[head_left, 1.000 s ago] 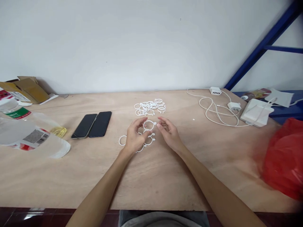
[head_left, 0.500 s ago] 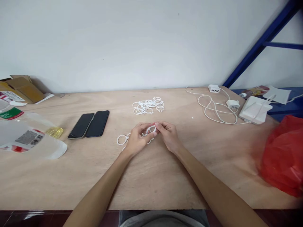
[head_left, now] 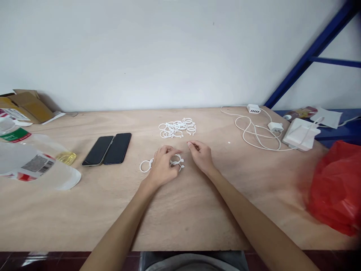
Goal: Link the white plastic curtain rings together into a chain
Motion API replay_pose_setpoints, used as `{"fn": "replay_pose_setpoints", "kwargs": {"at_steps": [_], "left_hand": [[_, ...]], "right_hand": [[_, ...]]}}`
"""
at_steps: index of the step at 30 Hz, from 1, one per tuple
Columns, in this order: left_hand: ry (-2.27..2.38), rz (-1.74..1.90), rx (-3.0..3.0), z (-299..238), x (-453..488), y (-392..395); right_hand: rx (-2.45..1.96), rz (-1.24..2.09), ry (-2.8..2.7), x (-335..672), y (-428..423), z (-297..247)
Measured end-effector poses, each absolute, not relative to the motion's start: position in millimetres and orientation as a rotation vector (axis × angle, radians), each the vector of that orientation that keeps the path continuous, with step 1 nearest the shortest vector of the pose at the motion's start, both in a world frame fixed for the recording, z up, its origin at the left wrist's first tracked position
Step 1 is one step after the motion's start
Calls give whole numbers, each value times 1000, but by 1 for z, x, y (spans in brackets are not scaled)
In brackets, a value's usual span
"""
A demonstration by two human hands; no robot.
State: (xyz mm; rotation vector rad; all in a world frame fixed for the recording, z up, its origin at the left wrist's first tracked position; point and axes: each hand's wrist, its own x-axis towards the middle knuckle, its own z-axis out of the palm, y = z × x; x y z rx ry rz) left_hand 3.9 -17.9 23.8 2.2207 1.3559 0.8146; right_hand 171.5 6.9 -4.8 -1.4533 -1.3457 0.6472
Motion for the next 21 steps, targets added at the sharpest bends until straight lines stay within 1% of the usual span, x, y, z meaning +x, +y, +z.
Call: {"fn": "replay_pose_setpoints", "kwargs": {"at_steps": [3, 6, 10, 13, 17, 21], "left_hand": [[1399, 672, 2464, 23, 5, -22], [1388, 583, 2586, 21, 7, -24], [1484, 572, 2591, 19, 6, -23], [1554, 677, 2538, 21, 4, -21], [1559, 864, 2445, 23, 2, -17], [1435, 869, 2430, 21, 0, -15]], "right_hand": [[-1698, 445, -1541, 170, 28, -6], [-1975, 306, -1615, 162, 47, -2], [-2093, 249, -1666, 155, 61, 0], [-1993, 286, -1640, 160, 58, -5], [-1588, 418, -1711, 176, 32, -11], [-1347, 523, -1722, 187, -8, -6]]}}
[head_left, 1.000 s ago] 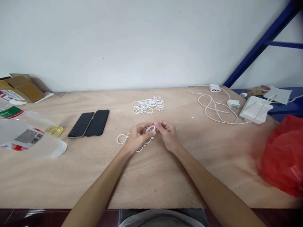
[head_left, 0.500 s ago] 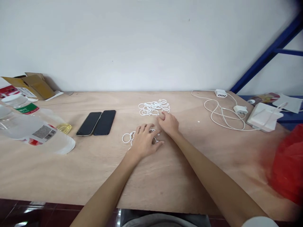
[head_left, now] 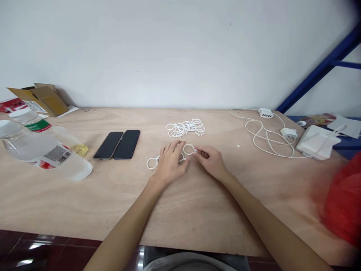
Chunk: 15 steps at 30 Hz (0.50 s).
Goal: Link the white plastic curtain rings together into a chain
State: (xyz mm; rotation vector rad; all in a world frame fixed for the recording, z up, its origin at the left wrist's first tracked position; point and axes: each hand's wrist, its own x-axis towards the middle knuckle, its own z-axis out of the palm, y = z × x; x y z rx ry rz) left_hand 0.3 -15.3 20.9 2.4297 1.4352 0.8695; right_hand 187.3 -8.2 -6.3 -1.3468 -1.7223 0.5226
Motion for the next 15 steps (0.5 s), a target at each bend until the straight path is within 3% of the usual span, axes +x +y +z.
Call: {"fn": "replay_pose_setpoints", "kwargs": {"at_steps": [8, 15], "left_hand": [[990, 897, 2312, 26, 4, -20], [995, 928, 2130, 33, 6, -21]], "right_hand": [[-1179, 727, -1550, 187, -41, 9], [-1096, 1136, -1243, 182, -40, 15]]}}
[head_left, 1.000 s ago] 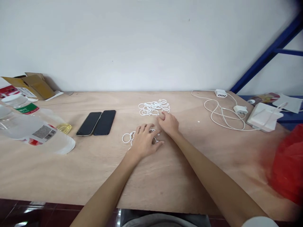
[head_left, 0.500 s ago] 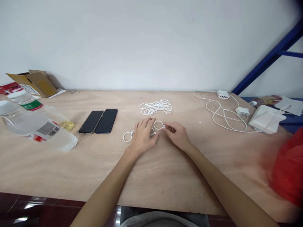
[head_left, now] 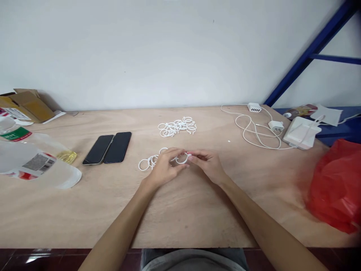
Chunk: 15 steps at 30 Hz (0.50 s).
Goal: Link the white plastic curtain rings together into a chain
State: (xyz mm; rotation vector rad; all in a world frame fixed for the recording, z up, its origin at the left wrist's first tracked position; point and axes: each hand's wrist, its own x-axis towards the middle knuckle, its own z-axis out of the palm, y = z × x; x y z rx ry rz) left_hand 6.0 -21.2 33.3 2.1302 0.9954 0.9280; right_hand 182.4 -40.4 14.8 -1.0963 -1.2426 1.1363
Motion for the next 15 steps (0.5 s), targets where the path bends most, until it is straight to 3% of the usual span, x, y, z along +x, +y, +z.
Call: {"fn": "replay_pose_setpoints", "kwargs": {"at_steps": [15], "left_hand": [[1018, 803, 2012, 39, 9, -23]], "right_hand": [[-1128, 1127, -1316, 183, -40, 16]]}}
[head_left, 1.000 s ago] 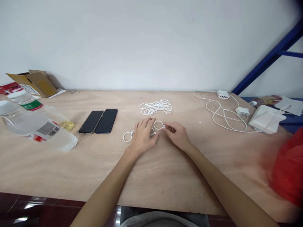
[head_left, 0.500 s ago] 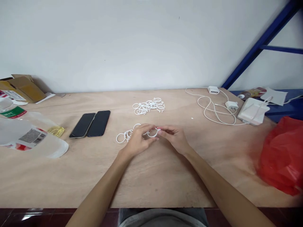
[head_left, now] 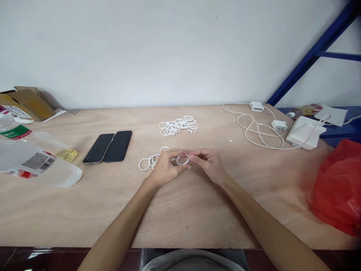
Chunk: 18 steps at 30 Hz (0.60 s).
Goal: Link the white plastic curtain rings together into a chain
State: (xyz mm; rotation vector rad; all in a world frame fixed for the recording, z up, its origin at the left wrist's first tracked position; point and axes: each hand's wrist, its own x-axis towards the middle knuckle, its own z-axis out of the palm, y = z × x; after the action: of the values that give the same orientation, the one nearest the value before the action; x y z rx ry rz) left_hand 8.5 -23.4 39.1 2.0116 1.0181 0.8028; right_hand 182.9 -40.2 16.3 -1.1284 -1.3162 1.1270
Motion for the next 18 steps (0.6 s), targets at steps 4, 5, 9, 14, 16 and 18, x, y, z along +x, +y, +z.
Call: {"fn": "replay_pose_setpoints", "kwargs": {"at_steps": [4, 5, 9, 14, 16, 18], "left_hand": [[1173, 830, 2153, 30, 5, -19], [1237, 831, 2213, 28, 3, -18], [1398, 726, 2363, 23, 0, -16], [1415, 733, 2351, 29, 0, -18], [1417, 751, 2343, 30, 0, -18], [1418, 771, 2339, 29, 0, -18]], "right_hand": [[-1233, 1041, -1361, 190, -20, 9], [-1313, 933, -1357, 193, -11, 6], [-1748, 435, -1395, 200, 32, -5], [-2199, 248, -1440, 192, 65, -4], [-2228, 230, -1438, 190, 67, -2], [-2203, 236, -1396, 189, 65, -2]]}}
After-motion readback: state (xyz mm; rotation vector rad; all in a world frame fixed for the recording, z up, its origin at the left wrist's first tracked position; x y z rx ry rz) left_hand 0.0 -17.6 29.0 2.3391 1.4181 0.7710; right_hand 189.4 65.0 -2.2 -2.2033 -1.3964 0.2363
